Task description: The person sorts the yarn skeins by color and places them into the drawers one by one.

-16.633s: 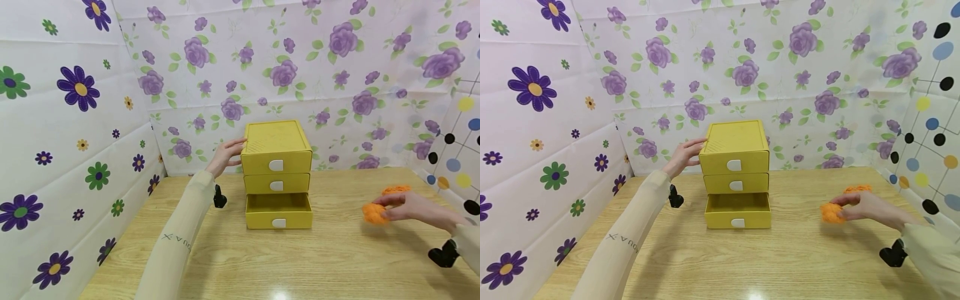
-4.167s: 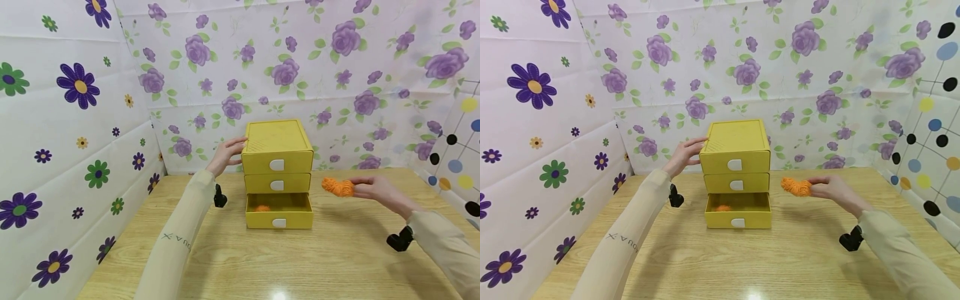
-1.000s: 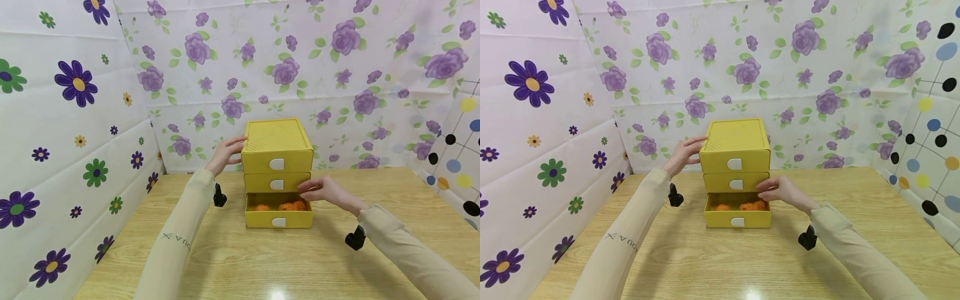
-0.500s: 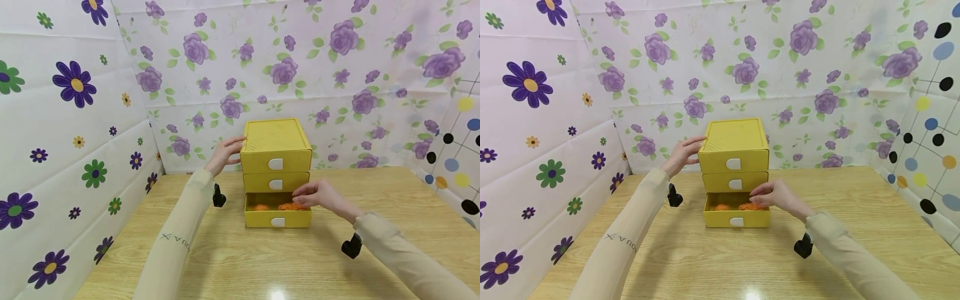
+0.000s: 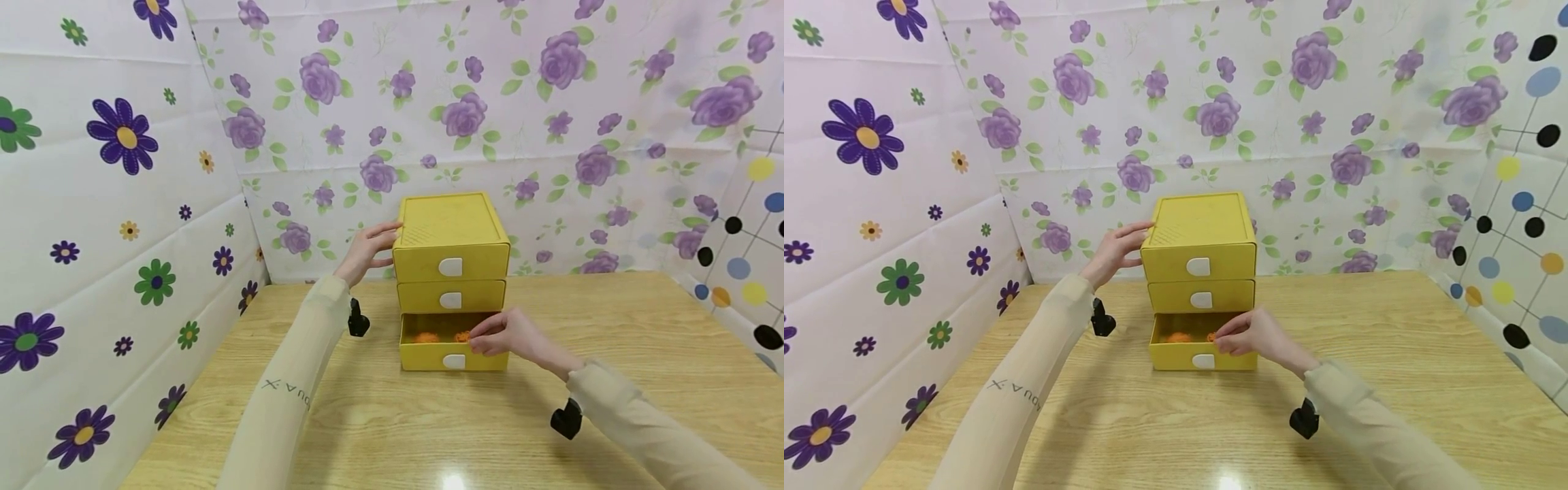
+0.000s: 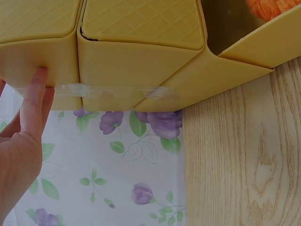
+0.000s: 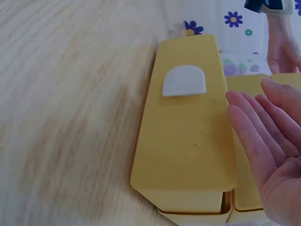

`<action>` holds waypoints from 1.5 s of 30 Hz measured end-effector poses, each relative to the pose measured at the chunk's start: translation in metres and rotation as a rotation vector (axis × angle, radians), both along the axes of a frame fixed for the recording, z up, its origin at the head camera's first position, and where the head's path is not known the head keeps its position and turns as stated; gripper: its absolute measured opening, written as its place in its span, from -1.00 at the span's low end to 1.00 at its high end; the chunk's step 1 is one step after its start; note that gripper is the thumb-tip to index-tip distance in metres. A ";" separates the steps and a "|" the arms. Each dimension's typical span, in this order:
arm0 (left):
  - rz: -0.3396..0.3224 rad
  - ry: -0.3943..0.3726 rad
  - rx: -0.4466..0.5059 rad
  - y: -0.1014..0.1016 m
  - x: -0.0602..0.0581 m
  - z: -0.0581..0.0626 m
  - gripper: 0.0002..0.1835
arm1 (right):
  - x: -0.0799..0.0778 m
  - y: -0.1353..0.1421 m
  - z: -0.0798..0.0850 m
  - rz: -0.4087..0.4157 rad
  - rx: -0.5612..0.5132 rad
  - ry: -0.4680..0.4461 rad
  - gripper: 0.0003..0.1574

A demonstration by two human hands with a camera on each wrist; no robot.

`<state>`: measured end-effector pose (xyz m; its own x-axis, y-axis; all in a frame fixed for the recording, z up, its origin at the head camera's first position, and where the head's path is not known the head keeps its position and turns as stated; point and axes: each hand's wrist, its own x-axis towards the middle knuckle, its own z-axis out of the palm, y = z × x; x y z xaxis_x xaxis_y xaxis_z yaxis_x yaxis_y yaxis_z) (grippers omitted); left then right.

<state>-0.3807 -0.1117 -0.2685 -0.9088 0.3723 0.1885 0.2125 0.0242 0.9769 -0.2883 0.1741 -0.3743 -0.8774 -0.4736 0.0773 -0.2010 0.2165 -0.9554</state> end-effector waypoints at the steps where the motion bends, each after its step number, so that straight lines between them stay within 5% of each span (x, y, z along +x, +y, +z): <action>1: -0.002 0.001 0.000 0.000 0.000 0.000 -0.55 | 0.001 -0.001 -0.001 -0.002 0.001 0.000 -0.67; 15: -0.008 0.008 0.001 -0.001 -0.001 0.000 -0.54 | 0.006 -0.007 -0.019 -0.070 0.074 0.094 -0.76; 26: -0.014 -0.005 0.006 -0.001 -0.001 0.001 -0.55 | 0.012 -0.015 -0.033 -0.178 0.251 0.312 -0.85; 45: -0.008 -0.007 0.008 0.000 -0.001 0.000 -0.53 | 0.015 -0.027 -0.042 -0.270 0.245 0.424 -0.94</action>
<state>-0.3814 -0.1122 -0.2688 -0.9072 0.3776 0.1855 0.2061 0.0143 0.9784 -0.2732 0.1471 -0.4166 -0.8860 -0.2853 0.3656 -0.4635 0.5194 -0.7179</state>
